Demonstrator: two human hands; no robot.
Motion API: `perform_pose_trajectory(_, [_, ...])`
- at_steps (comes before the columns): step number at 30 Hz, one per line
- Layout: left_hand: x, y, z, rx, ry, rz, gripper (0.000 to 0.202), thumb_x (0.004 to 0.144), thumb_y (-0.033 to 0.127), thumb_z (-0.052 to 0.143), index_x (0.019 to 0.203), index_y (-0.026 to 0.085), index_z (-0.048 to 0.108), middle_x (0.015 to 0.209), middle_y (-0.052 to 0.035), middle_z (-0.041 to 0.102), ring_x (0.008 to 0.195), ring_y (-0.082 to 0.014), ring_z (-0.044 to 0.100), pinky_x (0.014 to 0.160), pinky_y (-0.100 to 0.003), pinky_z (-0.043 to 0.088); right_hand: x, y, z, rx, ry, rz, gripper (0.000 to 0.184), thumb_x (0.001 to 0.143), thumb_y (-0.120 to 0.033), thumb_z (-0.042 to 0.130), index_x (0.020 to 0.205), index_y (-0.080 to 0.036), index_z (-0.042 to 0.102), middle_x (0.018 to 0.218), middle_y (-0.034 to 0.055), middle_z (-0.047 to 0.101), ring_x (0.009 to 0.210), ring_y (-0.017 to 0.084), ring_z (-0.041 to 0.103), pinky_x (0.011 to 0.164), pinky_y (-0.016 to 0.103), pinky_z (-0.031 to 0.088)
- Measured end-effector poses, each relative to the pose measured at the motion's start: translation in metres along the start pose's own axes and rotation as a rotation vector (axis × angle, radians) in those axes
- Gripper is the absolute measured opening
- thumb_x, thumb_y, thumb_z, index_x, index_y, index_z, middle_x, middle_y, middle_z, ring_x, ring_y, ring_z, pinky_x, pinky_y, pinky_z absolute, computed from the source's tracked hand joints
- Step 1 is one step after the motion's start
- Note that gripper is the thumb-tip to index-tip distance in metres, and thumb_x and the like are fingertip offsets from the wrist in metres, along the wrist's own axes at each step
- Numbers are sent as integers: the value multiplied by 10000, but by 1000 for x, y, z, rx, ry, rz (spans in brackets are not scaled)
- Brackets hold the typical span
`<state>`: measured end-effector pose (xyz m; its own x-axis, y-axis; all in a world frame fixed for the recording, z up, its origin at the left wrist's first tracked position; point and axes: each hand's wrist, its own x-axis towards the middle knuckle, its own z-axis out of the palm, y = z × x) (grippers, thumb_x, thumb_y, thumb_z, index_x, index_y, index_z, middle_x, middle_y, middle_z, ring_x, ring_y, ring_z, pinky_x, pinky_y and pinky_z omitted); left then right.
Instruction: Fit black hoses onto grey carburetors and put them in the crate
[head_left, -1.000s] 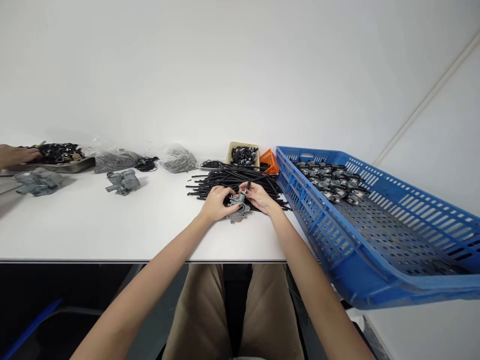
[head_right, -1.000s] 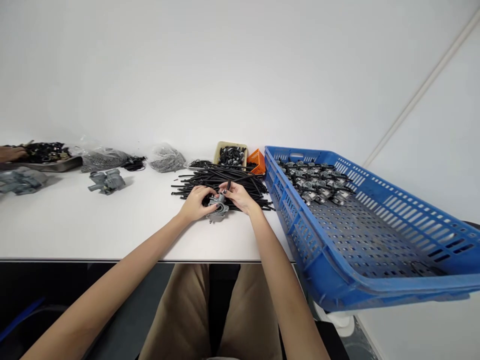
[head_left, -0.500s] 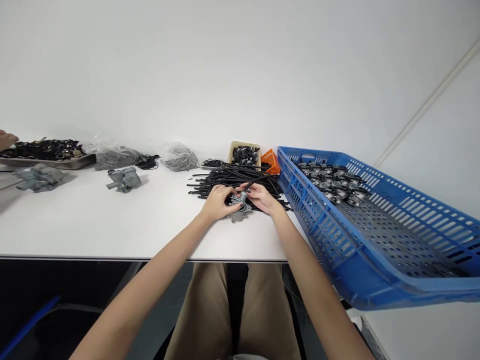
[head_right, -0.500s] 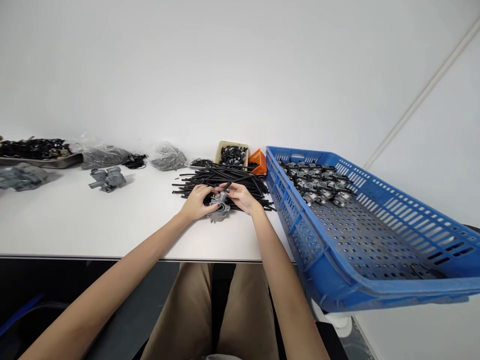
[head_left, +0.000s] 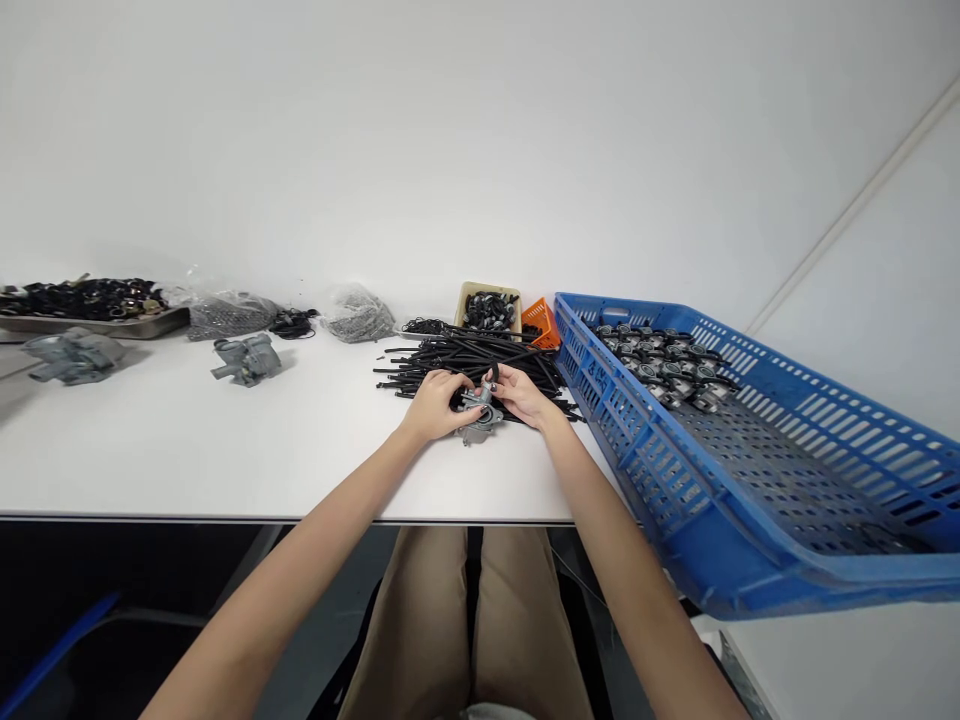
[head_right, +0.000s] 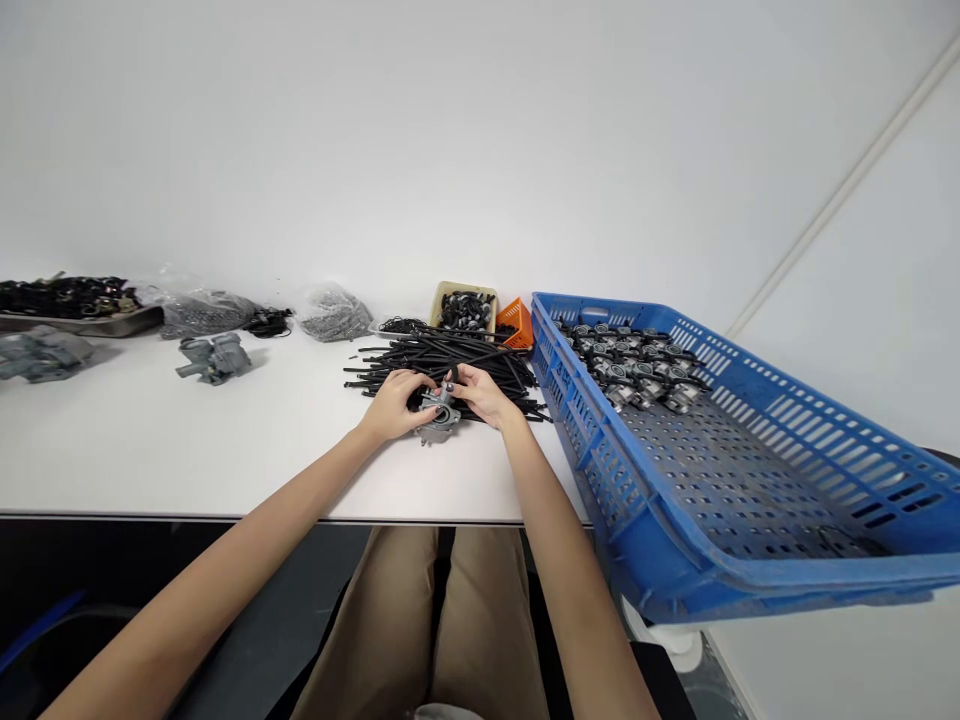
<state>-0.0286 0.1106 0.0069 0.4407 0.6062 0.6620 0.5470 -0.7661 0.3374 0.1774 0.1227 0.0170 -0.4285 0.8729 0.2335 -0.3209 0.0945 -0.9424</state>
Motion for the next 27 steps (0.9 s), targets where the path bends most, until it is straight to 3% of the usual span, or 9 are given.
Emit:
perform_pose_trajectory(9, [0, 0, -1, 8, -6, 1, 250, 822, 449, 638, 928, 223, 622, 951, -52, 735, 927, -258, 663, 986, -442, 427, 2, 4, 1, -1, 35, -27, 447, 541, -353, 978, 795, -202, 643, 780, -39, 637, 754, 134, 651, 770, 250, 512])
perform_pose_trajectory(19, [0, -2, -1, -4, -13, 1, 256, 823, 459, 636, 954, 239, 626, 989, -42, 749, 956, -264, 667, 1005, -451, 415, -1, 0, 0, -12, 6, -12, 383, 588, -437, 936, 831, -196, 763, 835, 33, 760, 795, 185, 688, 841, 316, 523])
perform_pose_trajectory(27, [-1, -2, -2, -7, -14, 10, 256, 816, 447, 639, 953, 231, 629, 1001, -39, 748, 958, -255, 671, 1003, -442, 416, 1, 1, -1, -23, 16, -13, 410, 579, -450, 945, 838, -189, 764, 745, 17, 753, 748, 174, 697, 811, 301, 534])
